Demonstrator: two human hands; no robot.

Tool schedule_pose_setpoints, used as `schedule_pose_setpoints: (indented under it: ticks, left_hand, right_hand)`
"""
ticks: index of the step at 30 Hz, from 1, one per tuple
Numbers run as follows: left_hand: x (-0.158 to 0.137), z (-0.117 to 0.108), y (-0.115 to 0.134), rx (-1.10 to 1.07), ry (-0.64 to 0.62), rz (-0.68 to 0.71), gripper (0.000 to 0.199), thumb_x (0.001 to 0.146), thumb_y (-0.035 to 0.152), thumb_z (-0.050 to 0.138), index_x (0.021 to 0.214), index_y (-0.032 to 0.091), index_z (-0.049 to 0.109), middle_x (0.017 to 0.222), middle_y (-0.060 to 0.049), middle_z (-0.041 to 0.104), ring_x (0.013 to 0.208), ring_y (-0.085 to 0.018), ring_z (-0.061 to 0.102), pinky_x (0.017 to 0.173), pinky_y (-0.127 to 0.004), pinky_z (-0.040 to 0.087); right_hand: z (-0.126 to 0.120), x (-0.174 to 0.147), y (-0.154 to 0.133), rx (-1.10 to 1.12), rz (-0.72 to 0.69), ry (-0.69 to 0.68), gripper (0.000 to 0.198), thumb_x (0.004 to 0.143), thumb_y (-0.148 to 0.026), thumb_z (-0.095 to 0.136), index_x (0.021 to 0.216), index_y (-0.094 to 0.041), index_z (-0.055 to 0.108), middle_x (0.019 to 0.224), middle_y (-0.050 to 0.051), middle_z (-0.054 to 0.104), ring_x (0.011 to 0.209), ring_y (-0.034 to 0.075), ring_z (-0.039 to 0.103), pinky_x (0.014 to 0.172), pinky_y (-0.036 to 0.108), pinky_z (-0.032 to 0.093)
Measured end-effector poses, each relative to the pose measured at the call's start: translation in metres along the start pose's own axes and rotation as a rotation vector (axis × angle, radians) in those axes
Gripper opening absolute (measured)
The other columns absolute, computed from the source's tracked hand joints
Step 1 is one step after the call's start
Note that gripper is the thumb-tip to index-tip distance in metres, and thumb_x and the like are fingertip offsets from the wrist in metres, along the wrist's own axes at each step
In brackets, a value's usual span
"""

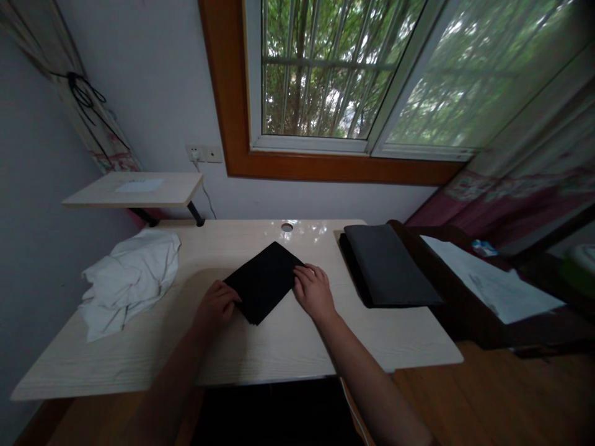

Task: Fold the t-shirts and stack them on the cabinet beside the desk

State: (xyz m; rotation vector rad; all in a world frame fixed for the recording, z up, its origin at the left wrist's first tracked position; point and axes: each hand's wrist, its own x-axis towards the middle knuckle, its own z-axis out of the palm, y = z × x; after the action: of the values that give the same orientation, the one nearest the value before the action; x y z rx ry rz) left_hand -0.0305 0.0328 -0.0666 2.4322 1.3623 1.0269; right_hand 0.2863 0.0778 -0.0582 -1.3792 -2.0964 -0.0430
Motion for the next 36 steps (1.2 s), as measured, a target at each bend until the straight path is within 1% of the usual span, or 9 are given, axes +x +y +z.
schedule_pose_setpoints:
  ticks: [4, 8, 11, 14, 17, 19, 25, 30, 36]
  left_hand:
    - [0.000, -0.001, 0.006, -0.102, -0.095, 0.142, 0.032, 0.082, 0.004, 0.053, 0.097, 0.025, 0.073, 0.095, -0.003, 0.076, 0.089, -0.022, 0.062, 0.082, -0.040, 0.051]
    - [0.000, -0.004, 0.005, -0.179, -0.094, 0.164, 0.033, 0.084, 0.006, 0.052, 0.103, 0.024, 0.071, 0.099, -0.003, 0.077, 0.089, -0.021, 0.065, 0.082, -0.039, 0.052]
    - [0.000, -0.004, 0.000, -0.141, 0.014, 0.079, 0.030, 0.088, 0.009, 0.050, 0.104, 0.024, 0.070, 0.100, -0.004, 0.076, 0.091, -0.021, 0.066, 0.086, -0.041, 0.052]
    - [0.003, 0.000, -0.005, -0.033, 0.101, -0.066, 0.029, 0.093, 0.013, 0.048, 0.110, 0.024, 0.069, 0.109, -0.006, 0.075, 0.102, -0.023, 0.064, 0.094, -0.046, 0.050]
    - [0.006, 0.006, -0.009, 0.034, 0.092, -0.153, 0.028, 0.097, 0.021, 0.050, 0.120, 0.023, 0.066, 0.125, -0.007, 0.070, 0.116, -0.025, 0.060, 0.105, -0.052, 0.044]
    - [0.007, 0.009, -0.009, 0.029, 0.053, -0.177, 0.029, 0.098, 0.026, 0.050, 0.122, 0.024, 0.065, 0.128, -0.008, 0.068, 0.119, -0.025, 0.060, 0.106, -0.051, 0.044]
    - [0.007, 0.008, -0.003, -0.061, -0.033, -0.175, 0.025, 0.098, 0.027, 0.048, 0.112, 0.024, 0.069, 0.113, -0.007, 0.071, 0.109, -0.022, 0.065, 0.100, -0.042, 0.051]
    - [0.006, 0.002, 0.006, -0.118, -0.139, -0.108, 0.025, 0.095, 0.025, 0.052, 0.107, 0.024, 0.073, 0.102, -0.006, 0.073, 0.097, -0.019, 0.068, 0.091, -0.036, 0.054]
    - [0.004, -0.002, 0.012, -0.146, -0.209, -0.029, 0.027, 0.093, 0.022, 0.053, 0.112, 0.026, 0.073, 0.099, -0.007, 0.073, 0.094, -0.020, 0.067, 0.088, -0.037, 0.054]
  right_hand:
    - [0.001, 0.000, 0.001, 0.017, 0.017, 0.023, 0.029, 0.099, -0.026, 0.054, 0.123, -0.022, 0.069, 0.127, 0.009, 0.068, 0.123, 0.029, 0.052, 0.107, 0.049, 0.039]
    - [-0.002, -0.002, 0.002, 0.064, -0.060, -0.050, 0.024, 0.099, -0.027, 0.052, 0.113, -0.021, 0.072, 0.110, 0.011, 0.068, 0.103, 0.026, 0.059, 0.091, 0.042, 0.048]
    - [-0.001, -0.003, 0.003, 0.104, -0.135, -0.131, 0.022, 0.099, -0.024, 0.051, 0.108, -0.021, 0.071, 0.103, 0.009, 0.067, 0.094, 0.023, 0.061, 0.084, 0.038, 0.050]
    - [0.002, -0.002, 0.003, 0.126, -0.142, -0.139, 0.022, 0.099, -0.022, 0.050, 0.105, -0.021, 0.070, 0.101, 0.009, 0.066, 0.093, 0.022, 0.062, 0.084, 0.036, 0.051]
    - [0.005, -0.002, 0.004, 0.121, -0.125, -0.118, 0.021, 0.099, -0.021, 0.050, 0.102, -0.021, 0.070, 0.099, 0.009, 0.067, 0.094, 0.023, 0.062, 0.086, 0.038, 0.052]
    - [0.005, -0.001, 0.005, 0.121, -0.106, -0.108, 0.021, 0.099, -0.021, 0.050, 0.102, -0.021, 0.071, 0.099, 0.009, 0.067, 0.095, 0.023, 0.063, 0.087, 0.039, 0.053]
    - [0.008, -0.001, 0.007, 0.158, -0.013, -0.052, 0.027, 0.101, -0.024, 0.048, 0.116, -0.022, 0.071, 0.115, 0.010, 0.069, 0.107, 0.024, 0.064, 0.098, 0.041, 0.053]
    - [0.012, 0.000, 0.011, 0.133, 0.033, -0.016, 0.034, 0.100, -0.033, 0.054, 0.130, -0.023, 0.065, 0.133, 0.011, 0.064, 0.123, 0.027, 0.058, 0.108, 0.047, 0.048]
    - [0.012, 0.001, 0.016, 0.144, 0.080, -0.028, 0.038, 0.098, -0.032, 0.057, 0.134, -0.023, 0.061, 0.126, 0.011, 0.068, 0.119, 0.028, 0.058, 0.105, 0.048, 0.049]
